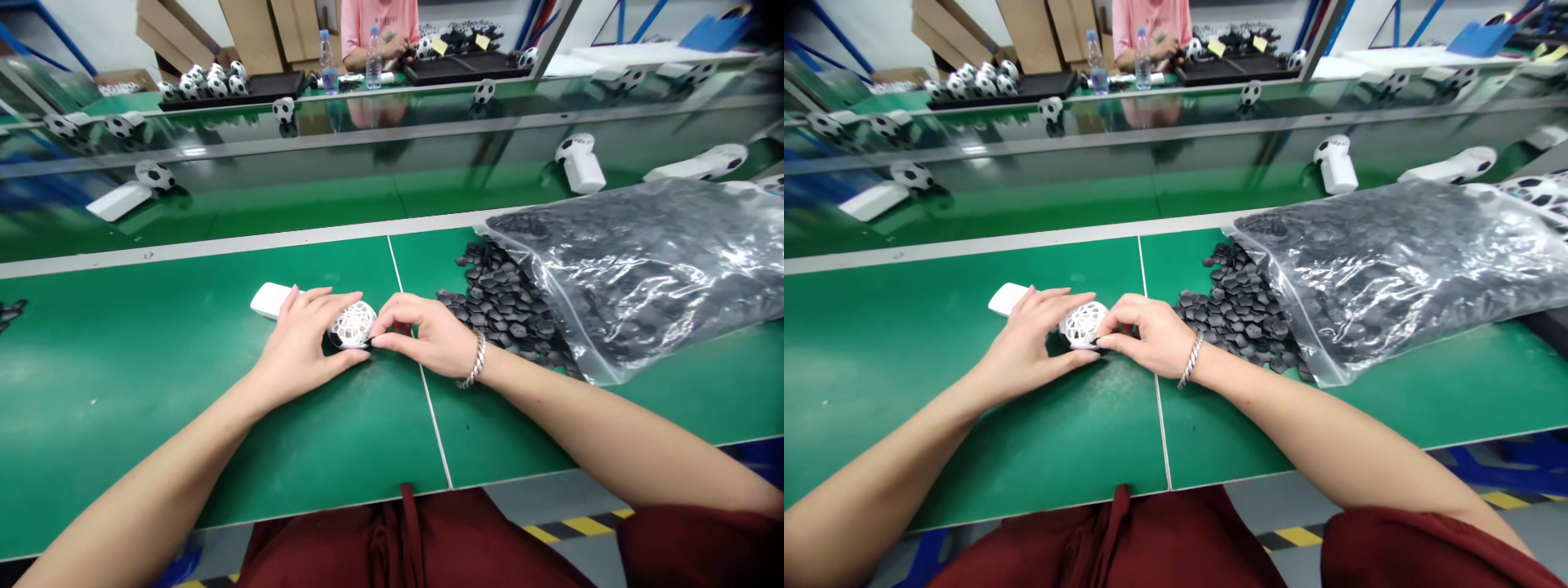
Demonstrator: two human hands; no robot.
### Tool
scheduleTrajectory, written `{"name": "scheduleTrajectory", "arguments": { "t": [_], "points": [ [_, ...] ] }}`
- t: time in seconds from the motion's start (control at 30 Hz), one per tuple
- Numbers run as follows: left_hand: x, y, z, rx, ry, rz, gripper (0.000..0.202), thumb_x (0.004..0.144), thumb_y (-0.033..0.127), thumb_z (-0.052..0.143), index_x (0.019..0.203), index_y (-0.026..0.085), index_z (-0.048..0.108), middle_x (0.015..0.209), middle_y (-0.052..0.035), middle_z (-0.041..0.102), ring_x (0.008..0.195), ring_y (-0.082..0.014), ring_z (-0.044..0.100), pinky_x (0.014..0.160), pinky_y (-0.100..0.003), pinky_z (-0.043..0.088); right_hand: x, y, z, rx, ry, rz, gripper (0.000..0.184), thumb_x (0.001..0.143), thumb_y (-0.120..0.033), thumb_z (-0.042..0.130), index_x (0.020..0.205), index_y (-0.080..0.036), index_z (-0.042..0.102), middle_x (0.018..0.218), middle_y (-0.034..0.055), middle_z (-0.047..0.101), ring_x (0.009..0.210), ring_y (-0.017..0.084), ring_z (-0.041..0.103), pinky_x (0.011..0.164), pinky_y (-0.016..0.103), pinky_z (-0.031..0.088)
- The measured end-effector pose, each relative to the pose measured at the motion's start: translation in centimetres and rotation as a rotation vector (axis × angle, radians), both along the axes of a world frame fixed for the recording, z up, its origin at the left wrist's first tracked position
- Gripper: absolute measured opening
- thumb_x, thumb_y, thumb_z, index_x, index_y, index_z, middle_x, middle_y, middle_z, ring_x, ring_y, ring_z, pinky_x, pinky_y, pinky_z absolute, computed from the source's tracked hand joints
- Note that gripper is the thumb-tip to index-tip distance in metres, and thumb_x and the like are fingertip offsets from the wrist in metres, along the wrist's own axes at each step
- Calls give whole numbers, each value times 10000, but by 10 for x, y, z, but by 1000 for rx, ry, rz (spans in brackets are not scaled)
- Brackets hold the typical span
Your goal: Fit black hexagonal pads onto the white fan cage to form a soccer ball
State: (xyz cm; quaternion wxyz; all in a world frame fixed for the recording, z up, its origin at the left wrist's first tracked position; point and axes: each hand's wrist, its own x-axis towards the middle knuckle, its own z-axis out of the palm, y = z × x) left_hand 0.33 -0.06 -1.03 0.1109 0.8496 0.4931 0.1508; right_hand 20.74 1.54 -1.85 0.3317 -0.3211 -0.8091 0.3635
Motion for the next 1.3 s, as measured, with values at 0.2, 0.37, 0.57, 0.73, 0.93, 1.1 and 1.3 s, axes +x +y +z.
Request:
{"name": "scheduleTrajectory", "arguments": {
  "t": [0.2, 0.37, 0.57, 0.73, 0.93, 1.1, 1.3],
  "points": [
    [4, -1, -2, 24, -30, 42, 612, 704, 549, 598, 1219, 249, 458, 1213, -49, 540, 1200, -275, 381, 1048, -540, 147, -9, 0, -7, 27, 38, -48, 70, 733, -187, 645, 689, -150, 605, 748, 17, 538, 734, 122, 504, 660, 256, 428],
    [6, -2, -2, 15, -60, 61, 548, 716, 468, 611, 1200, 252, 472, 1189, -44, 552, 1186, -263, 393, 1049, -534, 151, -12, -1, -9, 46, 36, -118, 114, 707, -197, 665, 745, -162, 563, 862, 38, 541, 875, 155, 513, 718, 290, 444],
    [9, 1, 0, 27, -140, 47, 500, 697, 375, 637, 1157, 219, 515, 1098, -54, 585, 1081, -248, 460, 1015, -495, 248, -15, 3, -13, -253, 79, -99, 372, 686, -241, 675, 984, -194, 457, 1067, 56, 564, 969, 174, 565, 737, 321, 482],
    [9, 3, -2, 21, -224, 2, 477, 698, 354, 652, 1135, 206, 532, 1085, -53, 594, 1040, -236, 484, 955, -437, 334, -16, 3, -12, -279, 110, -102, 375, 675, -221, 669, 967, -190, 435, 1043, 64, 578, 952, 185, 586, 571, 243, 476],
    [8, 2, -5, 54, -249, -10, 438, 725, 368, 625, 1120, 205, 530, 1070, -60, 592, 1026, -231, 492, 929, -420, 365, -19, 1, -15, -256, 130, -122, 370, 674, -213, 665, 972, -174, 449, 1040, 69, 578, 945, 177, 583, 633, 260, 486],
    [5, 2, -7, 24, -177, -27, 565, 690, 443, 652, 1174, 201, 488, 1161, -80, 553, 1129, -259, 440, 1017, -474, 268, -9, 12, -5, -209, 51, -127, 196, 718, -270, 636, 853, -166, 540, 882, 19, 604, 768, 118, 581, 614, 237, 459],
    [0, 2, 2, -96, -128, -6, 569, 704, 450, 629, 1198, 218, 466, 1269, -78, 494, 1278, -286, 294, 1075, -527, 121, 12, 15, 8, -75, -467, -159, 127, 676, -241, 696, 730, -152, 623, 709, 2, 571, 608, 91, 503, 602, 227, 411]
  ]
}}
